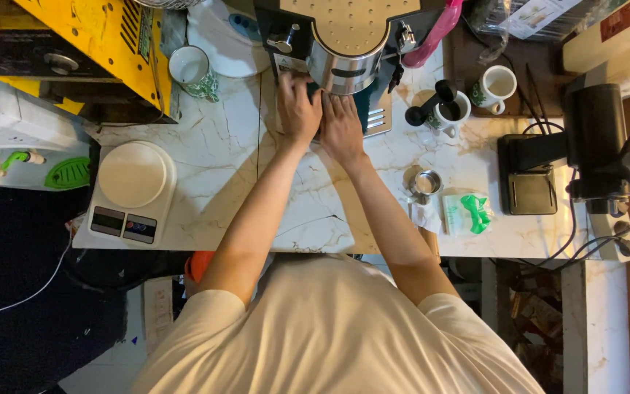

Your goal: Cleaning the drip tray and exterior surfaces of an espresso machine with a cloth.

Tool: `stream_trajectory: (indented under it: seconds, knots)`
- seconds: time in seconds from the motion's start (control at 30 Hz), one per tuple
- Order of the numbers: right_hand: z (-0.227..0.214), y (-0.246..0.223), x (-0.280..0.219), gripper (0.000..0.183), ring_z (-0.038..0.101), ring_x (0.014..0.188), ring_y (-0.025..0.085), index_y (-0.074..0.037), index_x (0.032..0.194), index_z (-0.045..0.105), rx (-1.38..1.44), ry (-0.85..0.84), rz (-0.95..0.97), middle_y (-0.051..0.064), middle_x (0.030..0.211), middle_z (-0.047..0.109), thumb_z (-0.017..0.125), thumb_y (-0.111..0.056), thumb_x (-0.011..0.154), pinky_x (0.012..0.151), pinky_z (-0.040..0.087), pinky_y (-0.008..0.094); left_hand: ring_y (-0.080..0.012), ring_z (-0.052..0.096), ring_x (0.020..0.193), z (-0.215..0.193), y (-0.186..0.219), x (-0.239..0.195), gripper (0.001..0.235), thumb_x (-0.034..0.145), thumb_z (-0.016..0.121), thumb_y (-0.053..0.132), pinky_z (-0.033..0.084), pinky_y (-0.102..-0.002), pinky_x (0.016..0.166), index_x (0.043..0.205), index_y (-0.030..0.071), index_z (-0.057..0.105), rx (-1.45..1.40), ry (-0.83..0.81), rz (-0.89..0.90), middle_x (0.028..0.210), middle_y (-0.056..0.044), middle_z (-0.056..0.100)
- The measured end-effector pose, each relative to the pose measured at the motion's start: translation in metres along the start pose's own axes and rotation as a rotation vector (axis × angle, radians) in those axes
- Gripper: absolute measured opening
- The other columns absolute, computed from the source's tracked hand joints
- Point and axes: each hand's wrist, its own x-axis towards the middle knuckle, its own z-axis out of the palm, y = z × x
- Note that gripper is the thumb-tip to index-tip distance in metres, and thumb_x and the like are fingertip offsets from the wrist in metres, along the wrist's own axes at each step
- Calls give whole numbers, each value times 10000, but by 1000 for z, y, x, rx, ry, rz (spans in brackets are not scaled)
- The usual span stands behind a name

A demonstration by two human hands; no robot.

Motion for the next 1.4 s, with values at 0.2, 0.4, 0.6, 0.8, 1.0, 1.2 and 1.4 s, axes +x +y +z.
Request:
stream_trajectory:
  seconds: [0.2,0.4,0.6,0.8,1.0,1.2,1.4]
  knots:
    - [-10,-4,2,641,559,1216,372,-9,1481,497,-185,-193,-52,183,1232,634,534,-385,963,1212,259,496,-195,536,743,-16,9,-26,147,1002,551,76,461,-302,701,886,166,541,-40,-55,112,913,6,452]
    - [6,5,14,566,561,1245,395,-26,1468,522,-224,-158,-21,189,1221,651,513,-337,995,1178,289,529,-418,583,1259,-25,3,-34,465,878,646,-204,489,-487,1074,1324,-76,612,-107,-360,167,1325,-270,611]
    - [-12,-1,34,555,625,1121,383,-46,1425,590,-187,-225,-9,107,1118,716,452,-296,949,1107,306,544,-401,609,1204,-17,1,-19,487,779,698,-178,361,-525,1182,1246,-55,632,11,-484,233,1161,-244,667]
    - [34,37,-11,504,573,1082,378,-45,1321,629,-173,-196,-63,157,1059,647,430,-321,949,1074,347,503,-302,525,1297,-8,1,-43,474,994,567,-12,268,-552,1125,1459,28,477,306,-659,184,1141,-153,683]
    - [27,34,-4,446,594,1127,391,-53,1288,643,-178,-158,-83,172,1071,664,513,-298,940,1085,364,530,-349,486,1284,-29,15,-15,403,985,549,19,357,-501,973,1384,49,505,262,-714,128,1116,-171,679]
    - [-39,-3,45,469,614,1191,429,-11,1340,648,-122,-95,-79,214,1180,699,562,-260,951,1079,390,581,-414,458,1327,-37,19,6,746,932,601,5,374,-523,911,1609,76,296,156,-793,60,1097,-195,685]
    - [58,50,-42,359,627,980,315,-133,1232,669,-147,-174,-33,63,984,639,463,-312,999,836,456,438,-445,502,1178,-24,11,-22,838,831,619,-54,370,-490,800,1608,43,320,71,-848,-48,895,-147,670]
